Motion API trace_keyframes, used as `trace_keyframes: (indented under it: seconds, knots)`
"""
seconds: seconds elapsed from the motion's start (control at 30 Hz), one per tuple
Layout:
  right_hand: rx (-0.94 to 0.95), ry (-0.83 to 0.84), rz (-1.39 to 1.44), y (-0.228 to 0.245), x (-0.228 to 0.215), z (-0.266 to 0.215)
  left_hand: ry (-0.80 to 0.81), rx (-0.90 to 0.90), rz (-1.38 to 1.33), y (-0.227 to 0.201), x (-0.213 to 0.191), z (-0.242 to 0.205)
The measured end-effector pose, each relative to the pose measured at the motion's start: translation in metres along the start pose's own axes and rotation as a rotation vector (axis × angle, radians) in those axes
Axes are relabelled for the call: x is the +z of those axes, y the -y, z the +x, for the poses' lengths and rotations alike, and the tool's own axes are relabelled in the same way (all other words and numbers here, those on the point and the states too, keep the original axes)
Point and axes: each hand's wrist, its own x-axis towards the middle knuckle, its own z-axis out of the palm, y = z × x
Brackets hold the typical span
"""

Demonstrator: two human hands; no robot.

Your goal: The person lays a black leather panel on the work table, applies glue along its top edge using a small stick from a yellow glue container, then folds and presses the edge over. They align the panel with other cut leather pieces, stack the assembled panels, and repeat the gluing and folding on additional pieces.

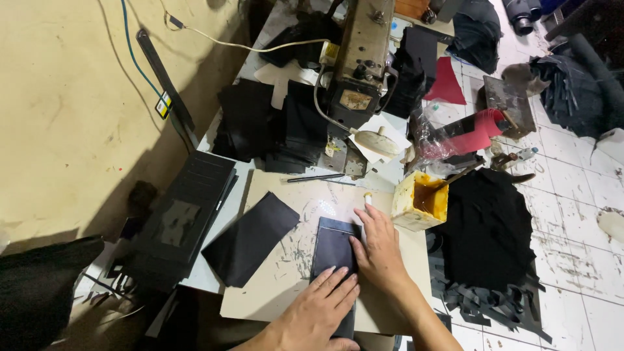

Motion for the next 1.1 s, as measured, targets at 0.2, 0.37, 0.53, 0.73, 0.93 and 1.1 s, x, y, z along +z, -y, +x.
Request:
trace_keyframes:
  seconds: [0.2, 0.37, 0.53, 0.73, 0.93, 1.1]
  knots:
    - [-0.015, 0.008, -0.002, 0.007, -0.007, 0.001, -0.031, -0.031, -0.125, 0.005, -0.006, -0.009]
    - [-0.021, -0.032, 0.047, 0.025, -0.021, 0.006, -0.313, -0.121, -0.046, 0.004, -0.038, -0.013]
    - [-0.075, -0.049, 0.07, 0.056, -0.038, 0.013, -0.444, -0.186, -0.153, 0.006, -0.051, -0.019]
    - [-0.149, -0.027, 0.042, 0.085, -0.043, 0.016, -0.698, -0.279, -0.147, 0.013, -0.042, -0.028]
    - [-0.224, -0.003, -0.014, 0.095, -0.015, 0.02, -0.882, -0.453, -0.366, 0.028, -0.036, -0.036]
    - [-0.26, 0.113, -0.008, 0.073, 0.035, 0.019, -0.891, -0.486, -0.319, 0.031, -0.033, -0.035]
